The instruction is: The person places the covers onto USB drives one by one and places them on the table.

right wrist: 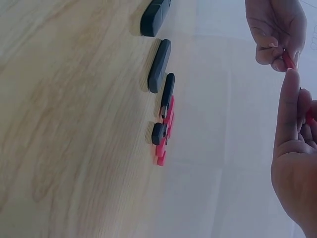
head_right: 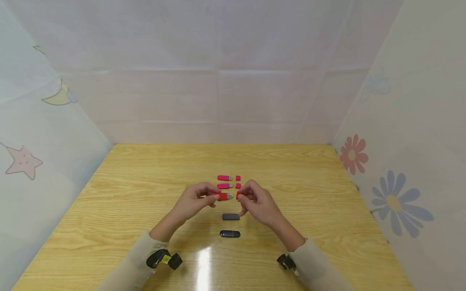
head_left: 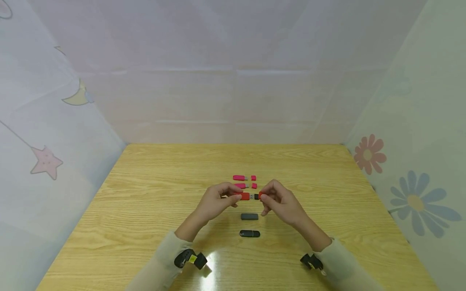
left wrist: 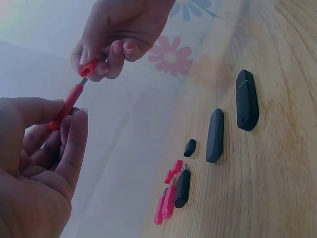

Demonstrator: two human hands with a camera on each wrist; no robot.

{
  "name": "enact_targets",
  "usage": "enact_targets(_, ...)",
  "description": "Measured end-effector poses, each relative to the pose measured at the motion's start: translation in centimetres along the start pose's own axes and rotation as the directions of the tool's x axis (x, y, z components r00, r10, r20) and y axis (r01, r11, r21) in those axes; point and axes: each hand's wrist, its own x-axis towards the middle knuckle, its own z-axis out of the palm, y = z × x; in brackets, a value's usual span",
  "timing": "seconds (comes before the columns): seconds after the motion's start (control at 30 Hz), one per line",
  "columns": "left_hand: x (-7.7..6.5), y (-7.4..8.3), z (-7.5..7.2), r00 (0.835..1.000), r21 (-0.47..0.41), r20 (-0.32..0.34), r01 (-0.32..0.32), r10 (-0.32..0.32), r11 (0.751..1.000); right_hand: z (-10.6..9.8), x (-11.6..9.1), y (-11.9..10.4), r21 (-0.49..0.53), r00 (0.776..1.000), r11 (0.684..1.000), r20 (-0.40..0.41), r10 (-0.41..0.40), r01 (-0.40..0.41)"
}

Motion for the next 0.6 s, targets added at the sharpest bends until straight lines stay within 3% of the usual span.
enact_targets(0.27, 0.00, 0.51, 0.12, 1.000, -0.021, -0.004, -0.015, 0.015, 1.000, 0.20, 0.00, -0.09, -0.017, 0.999, 0.999, -0.037, 0.038, -0.039)
enact_targets(0.6, -0.11, 0.64, 0.12, 1.000, -0.022, -0.017, -0.010, 0.010, 1.000, 0.49, 0.16, -0.29, -0.038, 0.999, 0.999, -0.046, 0.005, -0.007)
